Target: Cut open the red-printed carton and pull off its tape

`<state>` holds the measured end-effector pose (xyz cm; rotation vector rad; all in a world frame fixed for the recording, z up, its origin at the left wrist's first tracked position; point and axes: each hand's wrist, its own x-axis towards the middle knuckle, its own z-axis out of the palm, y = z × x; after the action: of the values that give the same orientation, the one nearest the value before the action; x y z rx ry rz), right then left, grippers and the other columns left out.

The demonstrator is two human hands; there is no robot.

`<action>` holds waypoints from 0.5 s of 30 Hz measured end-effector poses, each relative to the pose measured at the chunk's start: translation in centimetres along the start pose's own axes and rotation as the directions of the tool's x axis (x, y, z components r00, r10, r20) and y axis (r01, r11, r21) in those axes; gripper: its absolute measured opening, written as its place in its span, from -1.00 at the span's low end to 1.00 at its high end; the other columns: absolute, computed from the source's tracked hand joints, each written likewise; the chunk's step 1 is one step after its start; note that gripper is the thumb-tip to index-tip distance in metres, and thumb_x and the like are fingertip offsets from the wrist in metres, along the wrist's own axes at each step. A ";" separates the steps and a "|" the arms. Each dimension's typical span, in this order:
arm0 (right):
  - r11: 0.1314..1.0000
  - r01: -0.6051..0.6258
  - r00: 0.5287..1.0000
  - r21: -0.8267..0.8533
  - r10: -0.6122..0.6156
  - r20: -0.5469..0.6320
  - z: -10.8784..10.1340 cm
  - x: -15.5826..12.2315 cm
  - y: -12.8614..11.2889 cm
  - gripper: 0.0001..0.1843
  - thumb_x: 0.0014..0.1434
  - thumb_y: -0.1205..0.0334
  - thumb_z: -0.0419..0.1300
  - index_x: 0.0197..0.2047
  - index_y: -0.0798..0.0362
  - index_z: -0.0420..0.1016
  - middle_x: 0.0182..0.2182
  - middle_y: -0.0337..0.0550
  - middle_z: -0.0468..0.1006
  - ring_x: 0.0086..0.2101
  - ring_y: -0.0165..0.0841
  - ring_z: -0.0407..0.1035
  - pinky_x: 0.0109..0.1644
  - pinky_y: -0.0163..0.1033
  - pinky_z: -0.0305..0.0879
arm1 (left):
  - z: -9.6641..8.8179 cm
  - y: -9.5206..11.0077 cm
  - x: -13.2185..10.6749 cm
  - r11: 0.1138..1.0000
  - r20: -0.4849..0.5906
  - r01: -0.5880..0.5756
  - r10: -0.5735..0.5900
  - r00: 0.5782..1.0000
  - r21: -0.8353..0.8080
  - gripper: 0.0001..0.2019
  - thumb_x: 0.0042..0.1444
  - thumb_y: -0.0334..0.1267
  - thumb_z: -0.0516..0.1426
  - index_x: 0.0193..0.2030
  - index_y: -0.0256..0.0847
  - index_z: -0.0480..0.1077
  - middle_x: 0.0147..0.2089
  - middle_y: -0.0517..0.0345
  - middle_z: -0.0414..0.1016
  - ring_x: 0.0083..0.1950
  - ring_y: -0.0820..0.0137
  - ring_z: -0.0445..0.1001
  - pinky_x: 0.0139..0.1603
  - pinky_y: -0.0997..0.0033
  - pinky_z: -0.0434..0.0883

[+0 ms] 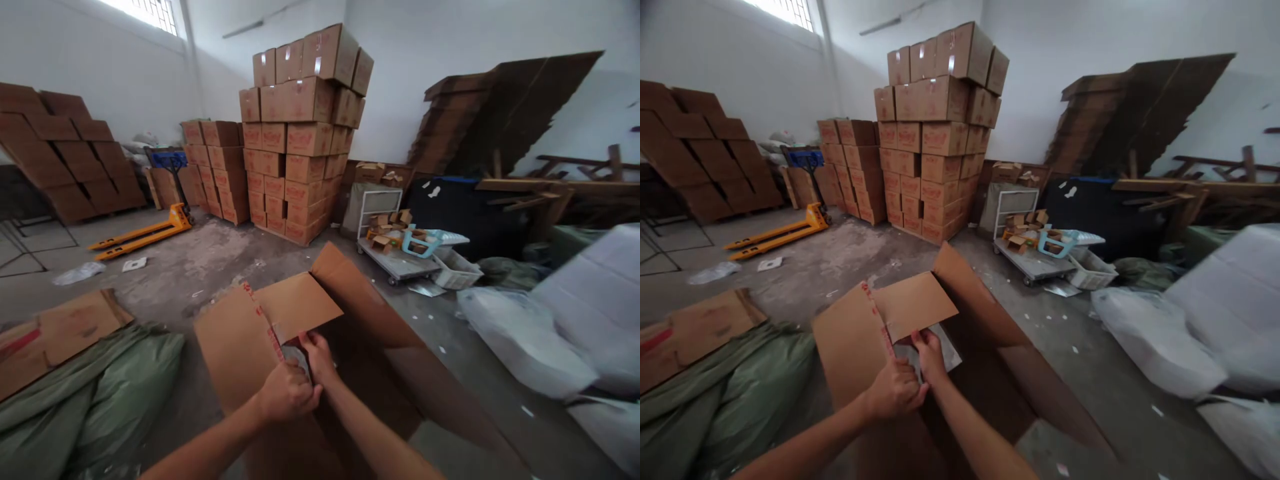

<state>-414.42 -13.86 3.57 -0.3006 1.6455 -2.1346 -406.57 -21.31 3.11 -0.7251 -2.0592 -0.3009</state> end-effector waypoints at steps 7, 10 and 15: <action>0.950 -0.240 0.970 0.201 0.224 0.098 2.8 16.3 -1.8 -0.41 -0.42 -0.13 0.54 -0.55 0.08 0.33 -0.63 -0.30 0.42 -0.52 -0.38 0.34 -0.36 -0.25 0.30 | 4.9 -14.7 2.0 0.998 0.013 0.044 -0.045 0.999 0.053 -0.60 0.16 -0.38 0.05 -0.72 -0.20 0.20 -0.75 0.28 0.29 -0.71 0.53 0.21 -0.54 0.34 0.15; 0.947 -0.285 0.957 0.146 0.274 0.091 4.9 24.3 -1.7 -0.37 -0.56 -0.10 0.56 -0.62 0.05 0.28 -0.66 -0.30 0.41 -0.56 -0.38 0.32 -0.43 -0.25 0.26 | 5.3 -20.9 2.4 0.994 -0.023 0.094 -0.093 0.995 0.063 -0.59 0.15 -0.35 0.06 -0.72 -0.19 0.14 -0.75 0.30 0.28 -0.72 0.55 0.18 -0.57 0.35 0.13; 0.950 -0.311 0.920 0.006 0.299 0.253 11.0 36.5 1.8 -0.41 -0.57 -0.10 0.53 -0.51 0.07 0.46 -0.53 -0.16 0.55 -0.47 -0.25 0.41 -0.33 -0.17 0.35 | 4.5 -30.4 0.8 0.971 0.003 0.150 -0.153 0.988 0.185 -0.59 0.15 -0.31 0.09 -0.70 -0.18 0.12 -0.75 0.33 0.26 -0.69 0.55 0.16 -0.55 0.39 0.18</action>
<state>-441.80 -40.38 1.71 -0.2655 1.3956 -1.8174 -428.24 -43.16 3.14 -0.4605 -2.1294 -0.1863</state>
